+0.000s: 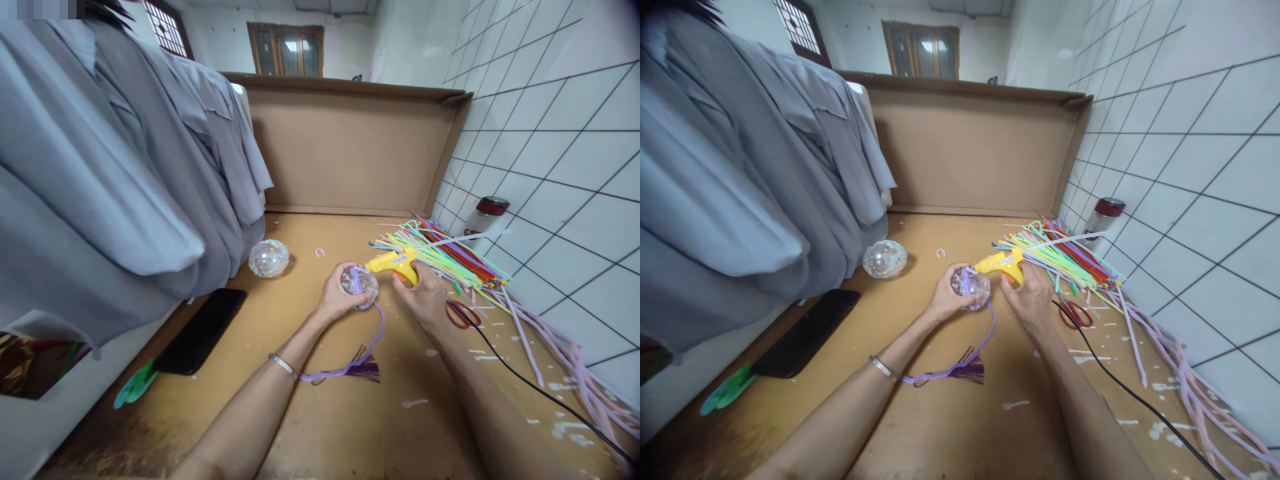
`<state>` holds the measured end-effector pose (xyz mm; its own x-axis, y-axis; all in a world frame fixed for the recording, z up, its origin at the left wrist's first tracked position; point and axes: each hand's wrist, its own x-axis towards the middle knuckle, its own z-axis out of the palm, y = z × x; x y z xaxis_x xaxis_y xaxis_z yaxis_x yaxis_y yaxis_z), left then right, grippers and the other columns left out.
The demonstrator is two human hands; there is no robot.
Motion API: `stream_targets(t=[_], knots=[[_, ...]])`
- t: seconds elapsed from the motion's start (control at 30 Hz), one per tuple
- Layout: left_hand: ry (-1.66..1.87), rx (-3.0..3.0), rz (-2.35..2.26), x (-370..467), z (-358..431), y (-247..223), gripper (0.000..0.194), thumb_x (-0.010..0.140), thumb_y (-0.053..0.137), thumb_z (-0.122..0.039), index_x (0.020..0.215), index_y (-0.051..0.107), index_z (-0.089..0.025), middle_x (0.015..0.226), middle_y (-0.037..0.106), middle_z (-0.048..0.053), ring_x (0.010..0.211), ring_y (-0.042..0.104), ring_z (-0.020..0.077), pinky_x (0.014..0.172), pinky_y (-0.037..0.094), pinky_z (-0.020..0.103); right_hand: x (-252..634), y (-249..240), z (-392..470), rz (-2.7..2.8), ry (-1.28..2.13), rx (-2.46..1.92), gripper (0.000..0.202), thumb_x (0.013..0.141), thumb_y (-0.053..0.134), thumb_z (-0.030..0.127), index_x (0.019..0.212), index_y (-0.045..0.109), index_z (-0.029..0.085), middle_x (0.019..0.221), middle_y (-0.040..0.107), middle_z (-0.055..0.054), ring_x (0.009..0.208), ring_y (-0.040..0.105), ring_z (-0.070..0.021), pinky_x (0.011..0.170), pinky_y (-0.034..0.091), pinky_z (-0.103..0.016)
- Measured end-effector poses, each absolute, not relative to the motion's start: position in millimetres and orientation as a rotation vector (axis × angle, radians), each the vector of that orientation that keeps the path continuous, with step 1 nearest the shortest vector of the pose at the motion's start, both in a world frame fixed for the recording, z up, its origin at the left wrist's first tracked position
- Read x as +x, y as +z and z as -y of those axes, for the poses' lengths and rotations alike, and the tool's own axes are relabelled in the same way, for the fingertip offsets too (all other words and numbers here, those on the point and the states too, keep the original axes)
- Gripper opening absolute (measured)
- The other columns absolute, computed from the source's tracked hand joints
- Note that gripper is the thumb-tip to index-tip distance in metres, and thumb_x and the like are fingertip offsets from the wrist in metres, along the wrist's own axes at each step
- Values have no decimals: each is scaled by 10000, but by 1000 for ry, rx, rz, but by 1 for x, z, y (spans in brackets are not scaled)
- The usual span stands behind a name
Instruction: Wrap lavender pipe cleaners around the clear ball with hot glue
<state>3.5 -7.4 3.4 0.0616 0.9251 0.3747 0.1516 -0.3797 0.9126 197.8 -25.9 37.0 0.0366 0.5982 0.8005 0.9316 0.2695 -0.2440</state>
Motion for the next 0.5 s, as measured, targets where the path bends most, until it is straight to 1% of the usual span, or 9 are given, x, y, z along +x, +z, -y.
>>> stream_targets(t=[0.2,0.37,0.5], knots=[[1385,1643,-1090,3,9,7,687,501,839,-257,1115,534,-206,1073,656,57,961,631,221,911,490,401,199,38,26,1668,-497,-1412,322,819,503,456,912,611,167,799,685,-88,726,627,-224,651,449,-311],[1375,1632,-1091,3,10,8,679,507,832,-253,1115,536,-194,1054,656,50,951,629,203,887,491,349,200,37,24,1676,-516,-1355,310,822,514,456,895,607,170,763,678,-76,696,621,-221,621,439,-306],[1367,1626,-1081,4,9,7,685,512,829,-265,1126,532,-201,1068,651,54,947,618,199,886,482,343,201,36,24,1668,-530,-1345,293,823,526,448,899,607,177,775,682,-74,695,624,-221,618,441,-308]])
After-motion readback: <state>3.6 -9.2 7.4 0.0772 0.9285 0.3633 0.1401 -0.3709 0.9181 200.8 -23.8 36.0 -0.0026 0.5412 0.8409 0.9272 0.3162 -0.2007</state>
